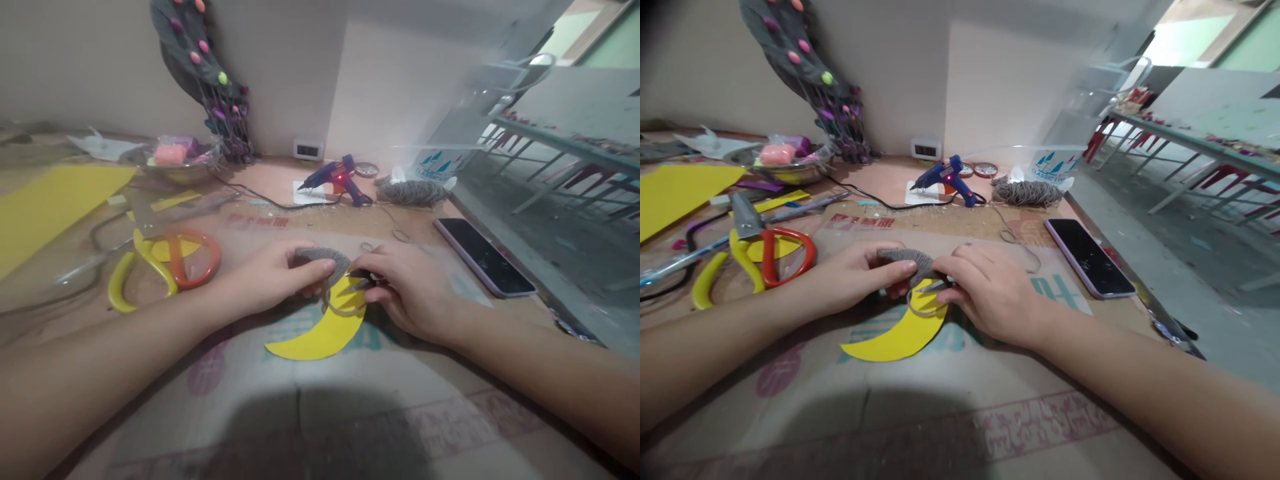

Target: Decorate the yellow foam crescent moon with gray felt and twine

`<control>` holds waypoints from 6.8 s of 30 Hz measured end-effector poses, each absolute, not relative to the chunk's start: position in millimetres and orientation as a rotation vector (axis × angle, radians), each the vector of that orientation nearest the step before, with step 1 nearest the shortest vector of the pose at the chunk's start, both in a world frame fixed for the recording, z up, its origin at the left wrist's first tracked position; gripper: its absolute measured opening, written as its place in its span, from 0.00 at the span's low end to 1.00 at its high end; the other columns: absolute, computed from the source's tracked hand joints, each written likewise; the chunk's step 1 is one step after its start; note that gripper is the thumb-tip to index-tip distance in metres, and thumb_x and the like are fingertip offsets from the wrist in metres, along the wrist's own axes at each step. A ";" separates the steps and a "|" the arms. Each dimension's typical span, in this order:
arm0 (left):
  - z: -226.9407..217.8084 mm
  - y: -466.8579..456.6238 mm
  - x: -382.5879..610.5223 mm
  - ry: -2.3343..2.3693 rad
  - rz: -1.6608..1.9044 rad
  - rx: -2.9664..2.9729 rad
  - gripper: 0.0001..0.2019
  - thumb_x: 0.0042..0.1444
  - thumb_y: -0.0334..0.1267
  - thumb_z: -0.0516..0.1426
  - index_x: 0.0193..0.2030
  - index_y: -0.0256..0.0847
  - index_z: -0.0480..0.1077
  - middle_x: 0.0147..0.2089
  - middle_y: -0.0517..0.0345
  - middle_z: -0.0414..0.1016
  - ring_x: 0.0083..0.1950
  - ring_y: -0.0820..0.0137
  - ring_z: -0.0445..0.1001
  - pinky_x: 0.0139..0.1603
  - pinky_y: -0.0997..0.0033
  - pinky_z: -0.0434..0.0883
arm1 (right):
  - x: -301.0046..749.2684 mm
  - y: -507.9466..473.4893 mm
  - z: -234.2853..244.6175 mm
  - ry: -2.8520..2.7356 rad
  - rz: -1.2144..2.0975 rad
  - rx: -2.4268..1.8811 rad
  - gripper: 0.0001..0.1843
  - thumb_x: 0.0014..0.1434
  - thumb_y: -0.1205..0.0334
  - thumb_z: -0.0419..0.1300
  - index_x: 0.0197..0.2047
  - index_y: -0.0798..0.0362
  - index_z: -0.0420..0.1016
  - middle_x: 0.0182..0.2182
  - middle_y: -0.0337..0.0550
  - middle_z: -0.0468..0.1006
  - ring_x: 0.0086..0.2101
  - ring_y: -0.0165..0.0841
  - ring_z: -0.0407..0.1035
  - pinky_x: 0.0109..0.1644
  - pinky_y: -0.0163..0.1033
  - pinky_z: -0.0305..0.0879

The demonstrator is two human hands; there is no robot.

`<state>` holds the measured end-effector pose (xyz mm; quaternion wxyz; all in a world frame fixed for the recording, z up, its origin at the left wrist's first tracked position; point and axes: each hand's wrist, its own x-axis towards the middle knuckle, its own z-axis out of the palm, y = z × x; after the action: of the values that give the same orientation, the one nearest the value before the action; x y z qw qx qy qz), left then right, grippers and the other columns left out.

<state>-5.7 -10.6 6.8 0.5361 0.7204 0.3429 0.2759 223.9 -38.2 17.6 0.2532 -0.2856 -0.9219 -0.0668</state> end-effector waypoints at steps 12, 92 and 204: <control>11.4 -12.7 -4.9 0.819 0.649 1.756 0.14 0.59 0.45 0.55 0.26 0.39 0.66 0.23 0.64 0.67 0.24 0.77 0.64 0.23 0.78 0.60 | 218.6 -38.8 19.0 -2.562 -0.353 -0.790 0.15 0.69 0.58 0.49 0.41 0.56 0.74 0.28 0.44 0.76 0.30 0.33 0.64 0.34 0.39 0.53; 13.0 -12.6 -5.2 0.876 0.561 1.853 0.16 0.59 0.48 0.54 0.27 0.39 0.65 0.21 0.65 0.66 0.22 0.77 0.61 0.22 0.77 0.59 | 216.5 -45.5 14.1 -2.566 -0.548 -0.761 0.08 0.66 0.62 0.54 0.38 0.55 0.72 0.27 0.41 0.77 0.28 0.31 0.65 0.32 0.38 0.53; 9.7 -9.3 -7.2 0.888 0.557 1.801 0.19 0.61 0.46 0.49 0.24 0.38 0.65 0.22 0.61 0.64 0.24 0.75 0.62 0.26 0.75 0.61 | 223.3 -43.1 18.2 -2.357 0.109 -0.899 0.13 0.65 0.57 0.51 0.50 0.53 0.63 0.36 0.44 0.72 0.33 0.33 0.67 0.37 0.39 0.63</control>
<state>-7.2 -9.3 9.7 0.5044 0.7463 0.3680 0.2307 223.3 -43.1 18.2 0.3034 -0.3392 -0.8895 0.0412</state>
